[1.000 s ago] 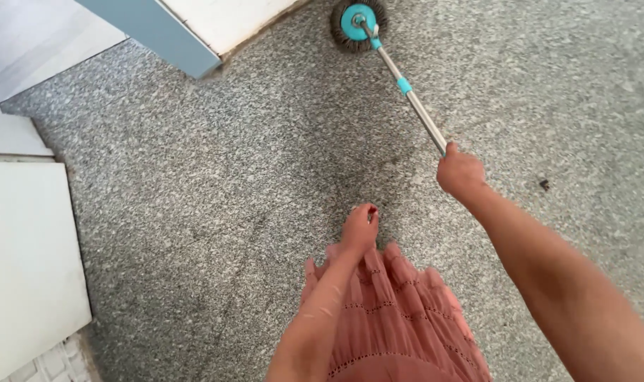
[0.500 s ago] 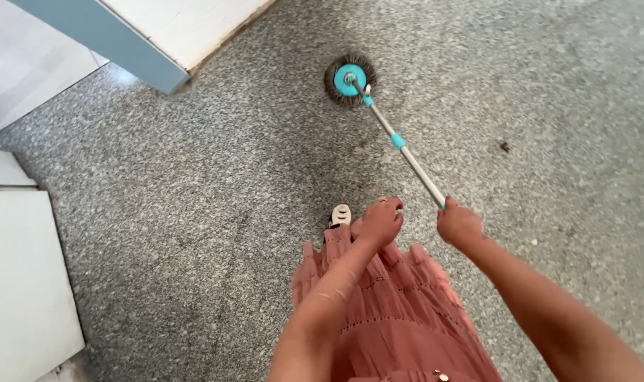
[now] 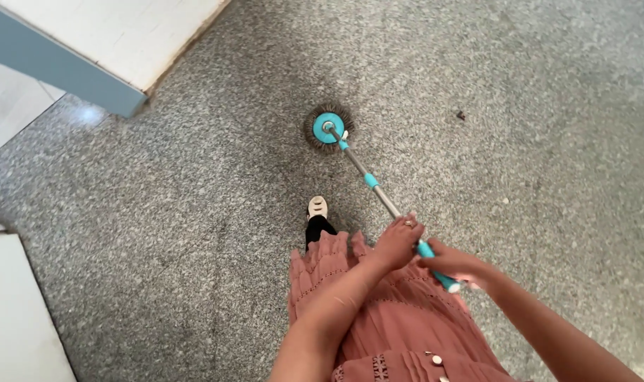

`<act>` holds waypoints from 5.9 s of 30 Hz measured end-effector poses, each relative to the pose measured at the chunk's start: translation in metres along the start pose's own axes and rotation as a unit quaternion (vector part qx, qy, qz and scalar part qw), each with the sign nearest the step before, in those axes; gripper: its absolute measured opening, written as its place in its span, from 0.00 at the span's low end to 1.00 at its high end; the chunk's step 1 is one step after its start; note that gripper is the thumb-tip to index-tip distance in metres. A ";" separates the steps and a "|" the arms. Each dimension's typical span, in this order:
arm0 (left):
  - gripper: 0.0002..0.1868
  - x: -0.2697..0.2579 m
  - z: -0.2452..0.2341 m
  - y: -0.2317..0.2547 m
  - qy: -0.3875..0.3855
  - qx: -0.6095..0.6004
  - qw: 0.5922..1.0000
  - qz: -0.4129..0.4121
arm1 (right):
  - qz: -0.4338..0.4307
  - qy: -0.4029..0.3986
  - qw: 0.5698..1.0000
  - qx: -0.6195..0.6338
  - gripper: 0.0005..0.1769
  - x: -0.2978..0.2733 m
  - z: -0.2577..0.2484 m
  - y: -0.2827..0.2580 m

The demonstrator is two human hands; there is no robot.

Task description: Scrub the floor with a long-handled brush.

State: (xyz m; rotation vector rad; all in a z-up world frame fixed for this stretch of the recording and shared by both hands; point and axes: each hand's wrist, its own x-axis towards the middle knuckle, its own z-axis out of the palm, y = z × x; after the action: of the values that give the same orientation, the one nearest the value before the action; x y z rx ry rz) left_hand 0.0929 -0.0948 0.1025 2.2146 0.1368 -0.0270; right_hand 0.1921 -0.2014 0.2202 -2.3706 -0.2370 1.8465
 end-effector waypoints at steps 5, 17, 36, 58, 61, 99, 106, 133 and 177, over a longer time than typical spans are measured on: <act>0.04 0.007 0.009 -0.030 0.083 -0.025 0.996 -0.003 | 0.017 -0.230 0.787 0.572 0.09 0.041 0.022 0.037; 0.04 0.039 -0.069 -0.133 0.173 -0.144 0.972 -0.072 | -0.022 -0.280 0.651 0.706 0.13 0.117 0.032 -0.093; 0.16 0.073 -0.159 -0.200 0.242 -0.072 0.968 -0.008 | -0.012 -0.344 0.455 0.821 0.16 0.150 -0.001 -0.235; 0.07 0.103 -0.159 -0.147 0.375 -0.110 0.910 0.137 | 0.004 -0.245 0.445 0.861 0.11 0.099 -0.045 -0.261; 0.09 0.104 -0.149 -0.162 0.398 -0.073 0.898 0.173 | 0.001 -0.242 0.466 0.851 0.12 0.101 -0.042 -0.265; 0.20 0.076 -0.111 -0.197 0.245 -0.656 0.712 -0.059 | 0.036 -0.208 0.591 0.778 0.13 0.131 -0.015 -0.247; 0.20 0.068 -0.123 -0.179 0.255 -0.552 0.791 -0.064 | 0.042 -0.187 0.594 0.782 0.13 0.114 -0.015 -0.251; 0.13 0.103 -0.048 -0.154 0.106 -0.119 0.984 0.082 | -0.051 -0.338 0.399 0.851 0.10 0.140 -0.019 -0.090; 0.13 -0.188 -0.016 0.022 0.412 -0.180 0.889 -0.093 | 0.251 -0.354 0.563 0.703 0.05 -0.140 0.130 -0.082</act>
State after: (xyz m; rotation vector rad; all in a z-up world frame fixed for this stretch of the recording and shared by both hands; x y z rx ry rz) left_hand -0.0924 -0.1123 0.1426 1.7006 0.7570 0.7789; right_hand 0.0283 -0.1490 0.3378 -0.5064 1.4133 1.7497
